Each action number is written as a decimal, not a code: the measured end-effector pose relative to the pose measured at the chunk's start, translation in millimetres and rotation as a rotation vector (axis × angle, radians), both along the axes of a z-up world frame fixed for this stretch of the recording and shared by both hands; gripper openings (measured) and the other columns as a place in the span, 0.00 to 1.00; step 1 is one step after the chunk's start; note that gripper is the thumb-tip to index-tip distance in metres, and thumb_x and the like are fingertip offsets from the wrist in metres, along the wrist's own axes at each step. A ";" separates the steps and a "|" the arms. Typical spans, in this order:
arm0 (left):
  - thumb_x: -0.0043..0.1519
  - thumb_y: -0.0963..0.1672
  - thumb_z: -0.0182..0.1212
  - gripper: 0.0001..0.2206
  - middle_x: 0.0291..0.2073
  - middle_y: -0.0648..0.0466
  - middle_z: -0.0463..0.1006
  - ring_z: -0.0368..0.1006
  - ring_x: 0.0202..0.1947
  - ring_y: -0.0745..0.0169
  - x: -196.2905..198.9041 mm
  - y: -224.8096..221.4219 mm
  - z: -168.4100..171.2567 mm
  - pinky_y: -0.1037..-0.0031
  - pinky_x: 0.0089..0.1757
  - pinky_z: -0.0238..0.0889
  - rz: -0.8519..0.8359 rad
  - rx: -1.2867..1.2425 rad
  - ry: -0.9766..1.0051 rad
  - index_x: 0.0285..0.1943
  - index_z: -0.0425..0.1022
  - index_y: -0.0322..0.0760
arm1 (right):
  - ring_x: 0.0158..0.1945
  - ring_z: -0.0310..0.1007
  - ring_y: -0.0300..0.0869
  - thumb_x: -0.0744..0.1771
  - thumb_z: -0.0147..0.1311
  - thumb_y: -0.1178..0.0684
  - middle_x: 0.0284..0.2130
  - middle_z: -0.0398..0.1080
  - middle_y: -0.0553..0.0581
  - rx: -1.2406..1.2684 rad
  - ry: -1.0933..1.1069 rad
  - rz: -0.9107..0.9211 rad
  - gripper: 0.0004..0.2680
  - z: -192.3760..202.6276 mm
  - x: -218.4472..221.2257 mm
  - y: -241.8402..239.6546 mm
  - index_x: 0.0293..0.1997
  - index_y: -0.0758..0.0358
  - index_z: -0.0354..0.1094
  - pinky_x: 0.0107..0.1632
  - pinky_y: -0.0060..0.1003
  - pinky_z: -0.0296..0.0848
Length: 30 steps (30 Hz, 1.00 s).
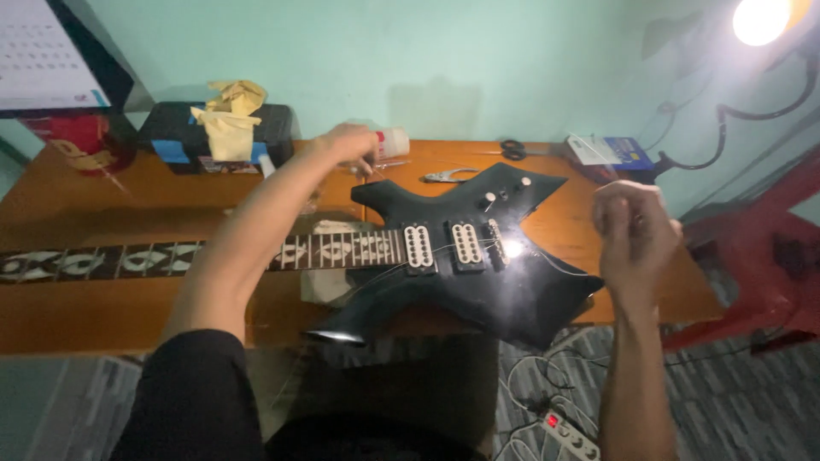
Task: The person is stringing a black electric guitar. They begin by manipulating the tuning pegs on the headstock, then move to the bridge area to thread and secure the strings. The person pulls the strings taut and adjusts them at the bridge saddles.
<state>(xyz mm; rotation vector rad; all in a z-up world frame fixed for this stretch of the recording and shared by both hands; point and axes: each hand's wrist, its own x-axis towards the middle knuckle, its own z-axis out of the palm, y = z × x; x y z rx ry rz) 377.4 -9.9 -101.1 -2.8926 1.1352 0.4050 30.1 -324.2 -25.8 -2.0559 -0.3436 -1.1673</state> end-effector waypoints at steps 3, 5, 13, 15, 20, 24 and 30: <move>0.60 0.48 0.71 0.09 0.32 0.56 0.86 0.82 0.34 0.61 12.7 36.9 -25.9 0.67 0.45 0.76 -0.092 -0.214 0.059 0.37 0.88 0.40 | 0.36 0.63 0.44 0.73 0.42 0.70 0.29 0.63 0.56 -0.038 -0.123 -0.019 0.08 7.7 -1.0 -0.5 0.41 0.68 0.67 0.41 0.37 0.60; 0.61 0.46 0.70 0.08 0.29 0.54 0.86 0.81 0.29 0.64 -21.3 55.9 -8.7 0.70 0.43 0.77 -0.018 -0.285 0.189 0.35 0.87 0.37 | 0.43 0.66 0.49 0.73 0.44 0.72 0.37 0.65 0.63 -0.060 -0.196 -0.052 0.07 10.1 -1.8 -4.2 0.43 0.72 0.68 0.48 0.41 0.64; 0.67 0.40 0.65 0.05 0.31 0.46 0.86 0.82 0.26 0.68 -59.1 70.3 -25.4 0.84 0.29 0.77 0.268 -0.471 0.210 0.43 0.83 0.30 | 0.47 0.68 0.49 0.76 0.61 0.67 0.42 0.67 0.65 0.076 -0.280 0.020 0.02 7.7 11.0 -22.3 0.49 0.75 0.73 0.50 0.40 0.65; 0.64 0.41 0.66 0.09 0.21 0.52 0.83 0.81 0.23 0.70 -42.2 60.5 -40.8 0.79 0.34 0.78 0.216 -0.511 0.138 0.32 0.84 0.31 | 0.48 0.68 0.37 0.75 0.58 0.67 0.43 0.69 0.53 0.237 -0.104 -0.028 0.05 12.3 8.1 -9.3 0.46 0.63 0.75 0.42 0.30 0.59; 0.56 0.48 0.67 0.07 0.19 0.60 0.81 0.79 0.24 0.67 78.5 81.5 -191.1 0.76 0.31 0.69 0.029 -0.181 -0.068 0.29 0.86 0.48 | 0.48 0.72 0.42 0.76 0.52 0.62 0.41 0.73 0.57 0.109 -0.110 -0.117 0.03 19.9 -7.6 11.1 0.47 0.65 0.71 0.47 0.36 0.66; 0.55 0.51 0.72 0.10 0.38 0.63 0.87 0.81 0.37 0.64 69.5 81.8 -143.0 0.71 0.41 0.70 -0.031 -0.008 -0.022 0.43 0.88 0.51 | 0.30 0.73 0.47 0.78 0.35 0.52 0.27 0.72 0.62 0.080 -0.206 -0.186 0.09 17.5 -10.4 10.4 0.52 0.69 0.56 0.37 0.38 0.67; 0.53 0.43 0.68 0.06 0.27 0.55 0.89 0.86 0.31 0.56 -76.6 100.3 -26.1 0.67 0.43 0.76 0.215 -0.206 0.274 0.32 0.90 0.47 | 0.25 0.72 0.44 0.76 0.42 0.54 0.25 0.74 0.57 -0.133 -0.265 -0.249 0.07 7.1 -6.8 -16.5 0.50 0.66 0.62 0.29 0.35 0.66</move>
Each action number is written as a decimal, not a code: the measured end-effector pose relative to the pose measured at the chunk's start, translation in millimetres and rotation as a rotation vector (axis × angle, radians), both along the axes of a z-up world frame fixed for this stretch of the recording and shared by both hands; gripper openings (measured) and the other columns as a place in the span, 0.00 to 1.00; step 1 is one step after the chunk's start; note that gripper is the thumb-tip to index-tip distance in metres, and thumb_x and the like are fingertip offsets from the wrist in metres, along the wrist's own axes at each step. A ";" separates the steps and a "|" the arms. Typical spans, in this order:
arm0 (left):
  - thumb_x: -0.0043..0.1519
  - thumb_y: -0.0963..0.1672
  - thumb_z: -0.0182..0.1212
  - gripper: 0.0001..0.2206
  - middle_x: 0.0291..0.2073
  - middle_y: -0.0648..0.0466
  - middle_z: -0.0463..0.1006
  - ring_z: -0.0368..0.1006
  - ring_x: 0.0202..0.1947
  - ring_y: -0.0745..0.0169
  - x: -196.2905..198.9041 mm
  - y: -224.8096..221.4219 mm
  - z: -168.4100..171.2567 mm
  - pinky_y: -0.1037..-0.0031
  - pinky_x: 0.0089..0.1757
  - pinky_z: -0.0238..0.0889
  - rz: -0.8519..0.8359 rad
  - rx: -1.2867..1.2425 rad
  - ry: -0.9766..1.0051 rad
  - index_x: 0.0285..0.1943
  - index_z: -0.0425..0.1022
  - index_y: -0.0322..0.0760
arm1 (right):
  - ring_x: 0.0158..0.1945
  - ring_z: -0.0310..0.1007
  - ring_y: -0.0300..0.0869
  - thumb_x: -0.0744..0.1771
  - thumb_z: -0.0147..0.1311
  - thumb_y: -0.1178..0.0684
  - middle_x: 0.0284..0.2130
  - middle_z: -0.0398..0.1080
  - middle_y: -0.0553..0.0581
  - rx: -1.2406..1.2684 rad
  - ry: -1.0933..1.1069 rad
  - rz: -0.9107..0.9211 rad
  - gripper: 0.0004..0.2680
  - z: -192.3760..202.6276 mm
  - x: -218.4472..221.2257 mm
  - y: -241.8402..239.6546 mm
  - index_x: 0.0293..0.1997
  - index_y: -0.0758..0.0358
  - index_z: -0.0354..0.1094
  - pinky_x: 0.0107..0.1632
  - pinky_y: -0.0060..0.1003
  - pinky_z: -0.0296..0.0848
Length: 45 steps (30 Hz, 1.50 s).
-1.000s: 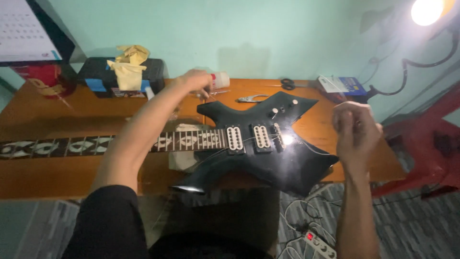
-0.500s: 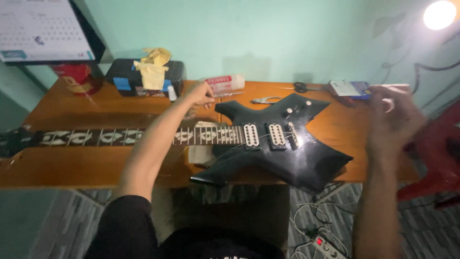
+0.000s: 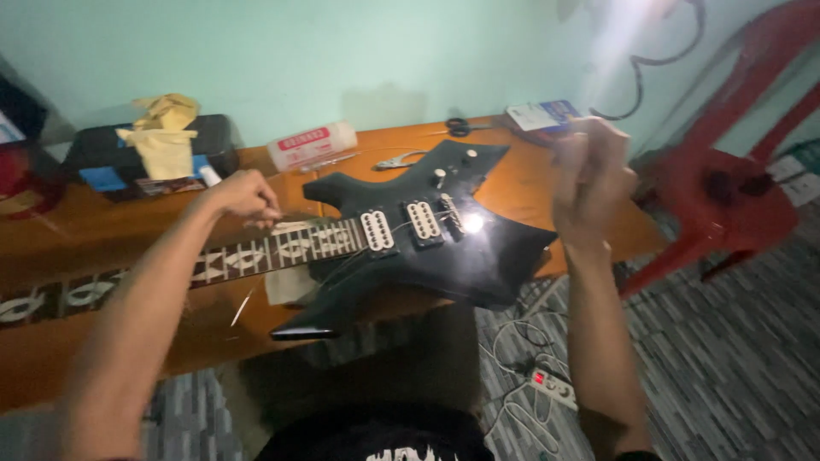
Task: The person is stringing a black electric guitar. They begin by manipulating the tuning pegs on the headstock, then move to the bridge area to thread and secure the strings. The person pulls the strings taut and adjusts them at the bridge saddles.
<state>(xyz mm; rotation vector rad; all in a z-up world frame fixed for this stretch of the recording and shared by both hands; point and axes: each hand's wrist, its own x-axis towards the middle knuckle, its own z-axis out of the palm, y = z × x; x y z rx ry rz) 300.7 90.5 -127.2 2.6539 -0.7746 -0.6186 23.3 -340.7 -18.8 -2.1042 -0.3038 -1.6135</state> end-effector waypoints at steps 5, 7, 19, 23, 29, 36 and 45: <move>0.53 0.46 0.72 0.06 0.34 0.51 0.90 0.84 0.39 0.47 7.0 11.9 -42.2 0.62 0.47 0.74 -0.009 0.049 -0.033 0.36 0.91 0.47 | 0.23 0.72 0.45 0.74 0.44 0.60 0.23 0.73 0.55 -0.061 0.035 0.075 0.05 -6.2 4.5 -0.4 0.47 0.65 0.67 0.28 0.35 0.68; 0.52 0.48 0.72 0.08 0.40 0.49 0.90 0.82 0.48 0.39 4.4 11.3 -47.1 0.58 0.51 0.72 -0.015 0.085 -0.081 0.38 0.92 0.50 | 0.23 0.72 0.44 0.74 0.43 0.61 0.23 0.73 0.53 -0.082 0.027 0.112 0.05 -2.2 4.7 2.9 0.46 0.65 0.67 0.28 0.34 0.69; 0.61 0.40 0.65 0.38 0.71 0.34 0.61 0.73 0.57 0.32 -218.2 -91.1 169.7 0.50 0.49 0.72 0.109 -0.571 -0.021 0.81 0.50 0.45 | 0.28 0.66 0.55 0.71 0.47 0.62 0.26 0.67 0.61 -0.249 0.213 0.459 0.07 10.8 4.7 30.4 0.42 0.70 0.73 0.34 0.44 0.69; 0.61 0.52 0.63 0.36 0.53 0.31 0.70 0.80 0.33 0.47 -230.6 -117.3 162.9 0.65 0.35 0.74 -0.193 -1.033 -0.054 0.73 0.53 0.31 | 0.27 0.66 0.53 0.71 0.49 0.62 0.26 0.69 0.60 -0.243 0.246 0.494 0.06 8.2 2.7 36.2 0.44 0.69 0.75 0.34 0.42 0.70; 0.70 0.41 0.54 0.10 0.29 0.43 0.83 0.81 0.22 0.59 -231.5 -135.4 154.0 0.79 0.24 0.69 -0.277 -1.153 -0.271 0.46 0.80 0.26 | 0.25 0.67 0.48 0.69 0.59 0.60 0.29 0.70 0.60 -0.184 0.290 0.328 0.03 -27.4 6.3 3.6 0.45 0.68 0.75 0.30 0.40 0.68; 0.72 0.41 0.51 0.12 0.29 0.43 0.84 0.78 0.21 0.61 -236.6 -131.2 165.2 0.80 0.27 0.63 -0.141 -1.090 -0.280 0.42 0.81 0.30 | 0.32 0.77 0.55 0.64 0.60 0.65 0.28 0.74 0.62 -0.048 0.584 0.194 0.03 -96.4 16.8 -26.9 0.37 0.66 0.75 0.33 0.42 0.72; 0.67 0.37 0.61 0.04 0.30 0.44 0.84 0.79 0.27 0.60 -221.4 -129.2 159.9 0.78 0.30 0.65 -0.112 -1.114 -0.367 0.45 0.82 0.30 | 0.35 0.80 0.47 0.61 0.66 0.66 0.27 0.77 0.53 0.038 0.668 0.081 0.06 -147.3 48.8 -47.9 0.32 0.59 0.75 0.43 0.36 0.75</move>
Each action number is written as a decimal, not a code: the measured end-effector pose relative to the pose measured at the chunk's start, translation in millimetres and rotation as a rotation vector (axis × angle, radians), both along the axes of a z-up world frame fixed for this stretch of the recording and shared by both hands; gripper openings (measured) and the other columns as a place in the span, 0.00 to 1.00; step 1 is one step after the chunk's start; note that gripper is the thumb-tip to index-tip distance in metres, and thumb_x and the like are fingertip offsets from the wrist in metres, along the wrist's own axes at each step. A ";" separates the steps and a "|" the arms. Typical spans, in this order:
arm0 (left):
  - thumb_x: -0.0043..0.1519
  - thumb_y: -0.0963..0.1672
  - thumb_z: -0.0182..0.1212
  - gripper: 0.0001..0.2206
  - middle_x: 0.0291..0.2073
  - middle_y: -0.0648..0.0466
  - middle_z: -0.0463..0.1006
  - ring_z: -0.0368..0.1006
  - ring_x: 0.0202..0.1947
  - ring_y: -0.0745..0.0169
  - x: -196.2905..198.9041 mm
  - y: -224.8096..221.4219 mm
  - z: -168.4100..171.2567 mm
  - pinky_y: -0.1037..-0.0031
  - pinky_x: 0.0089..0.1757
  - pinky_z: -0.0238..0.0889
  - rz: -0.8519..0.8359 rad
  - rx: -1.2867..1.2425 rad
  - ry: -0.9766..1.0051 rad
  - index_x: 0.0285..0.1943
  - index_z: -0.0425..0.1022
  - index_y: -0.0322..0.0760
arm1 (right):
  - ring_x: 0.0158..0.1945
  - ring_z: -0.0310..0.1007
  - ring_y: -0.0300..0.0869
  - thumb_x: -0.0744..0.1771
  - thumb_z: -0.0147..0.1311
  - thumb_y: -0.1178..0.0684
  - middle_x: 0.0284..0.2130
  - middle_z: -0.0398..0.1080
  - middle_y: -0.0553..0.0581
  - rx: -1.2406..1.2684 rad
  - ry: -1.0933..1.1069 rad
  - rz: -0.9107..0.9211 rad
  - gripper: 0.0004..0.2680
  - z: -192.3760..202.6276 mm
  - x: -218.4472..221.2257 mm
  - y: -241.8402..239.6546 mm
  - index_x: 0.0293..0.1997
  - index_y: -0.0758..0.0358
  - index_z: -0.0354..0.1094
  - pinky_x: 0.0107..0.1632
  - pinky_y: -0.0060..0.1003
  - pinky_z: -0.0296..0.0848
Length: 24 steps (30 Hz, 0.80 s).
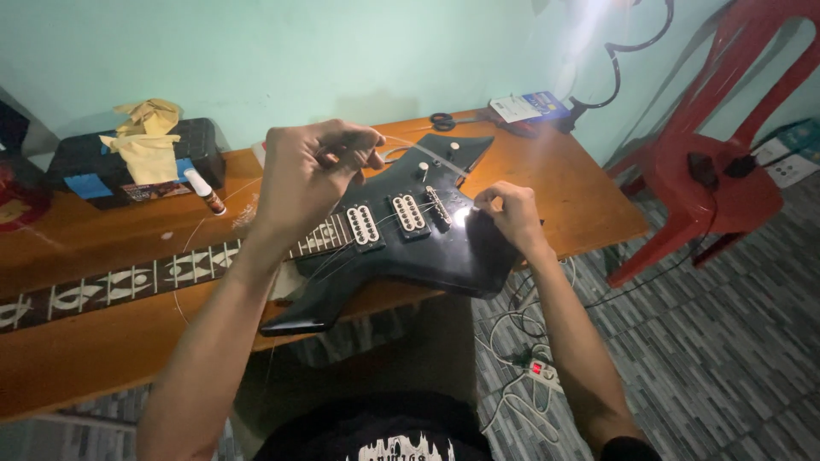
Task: The person is stringing a black electric guitar. They begin by manipulating the tuning pegs on the headstock, then move to the bridge area to thread and secure the strings. The person pulls the strings taut and adjusts them at the bridge saddles.
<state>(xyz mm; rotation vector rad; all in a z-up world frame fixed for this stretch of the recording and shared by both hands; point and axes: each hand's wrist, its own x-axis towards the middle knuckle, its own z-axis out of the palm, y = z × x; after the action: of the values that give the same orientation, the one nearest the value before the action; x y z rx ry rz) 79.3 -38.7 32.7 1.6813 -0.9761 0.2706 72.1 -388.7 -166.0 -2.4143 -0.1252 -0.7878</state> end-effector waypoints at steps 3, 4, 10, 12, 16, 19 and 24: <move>0.67 0.38 0.60 0.05 0.29 0.42 0.83 0.78 0.25 0.56 -4.4 -5.8 5.1 0.76 0.29 0.66 0.029 0.085 0.017 0.44 0.82 0.29 | 0.35 0.79 0.47 0.59 0.69 0.63 0.27 0.77 0.53 -0.006 -0.009 0.040 0.06 -13.4 7.0 -2.2 0.31 0.56 0.76 0.42 0.38 0.75; 0.67 0.38 0.60 0.05 0.29 0.42 0.83 0.78 0.25 0.56 -1.5 -9.5 -0.4 0.76 0.29 0.66 0.028 0.086 0.016 0.44 0.82 0.29 | 0.35 0.79 0.47 0.59 0.69 0.63 0.27 0.77 0.53 -0.004 -0.009 0.038 0.06 -8.1 2.2 0.4 0.31 0.56 0.76 0.42 0.38 0.75; 0.65 0.38 0.62 0.05 0.28 0.49 0.83 0.79 0.28 0.63 8.7 -28.0 -21.2 0.81 0.28 0.65 -0.023 0.066 -0.013 0.43 0.84 0.35 | 0.37 0.79 0.46 0.63 0.63 0.63 0.29 0.75 0.52 -0.020 -0.077 0.017 0.07 12.0 -7.5 2.2 0.35 0.53 0.75 0.44 0.37 0.74; 0.64 0.39 0.64 0.04 0.24 0.49 0.82 0.80 0.27 0.60 5.7 -33.1 -18.2 0.78 0.29 0.68 -0.022 0.012 -0.023 0.41 0.84 0.35 | 0.35 0.79 0.41 0.63 0.62 0.65 0.28 0.76 0.47 0.063 -0.081 0.011 0.09 14.6 -8.0 1.0 0.33 0.50 0.76 0.45 0.32 0.73; 0.64 0.40 0.64 0.04 0.23 0.49 0.82 0.80 0.28 0.60 -1.1 -39.8 -18.0 0.77 0.30 0.69 -0.012 0.005 -0.017 0.39 0.84 0.36 | 0.35 0.79 0.45 0.61 0.63 0.65 0.26 0.76 0.51 0.010 -0.090 0.027 0.08 -0.3 2.4 -0.3 0.31 0.52 0.74 0.43 0.35 0.74; 0.64 0.40 0.64 0.04 0.23 0.49 0.82 0.81 0.27 0.59 4.7 -46.3 -24.9 0.75 0.30 0.70 -0.031 0.014 -0.051 0.38 0.84 0.37 | 0.33 0.79 0.45 0.61 0.63 0.66 0.25 0.77 0.52 0.063 -0.041 0.043 0.08 -2.9 1.6 10.0 0.32 0.54 0.76 0.42 0.35 0.74; 0.65 0.42 0.63 0.06 0.24 0.52 0.83 0.81 0.27 0.60 11.5 -55.3 -42.3 0.74 0.33 0.71 0.003 0.072 -0.043 0.38 0.85 0.42 | 0.36 0.80 0.52 0.62 0.63 0.66 0.30 0.77 0.57 0.025 -0.102 0.044 0.08 20.5 -12.2 16.1 0.38 0.57 0.76 0.40 0.40 0.75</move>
<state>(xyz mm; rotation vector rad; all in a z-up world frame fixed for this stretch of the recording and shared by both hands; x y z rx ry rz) 90.8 -94.0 -9.6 1.7484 -1.0257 0.2771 59.9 -372.6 -145.5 -2.3401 -0.2062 -0.8876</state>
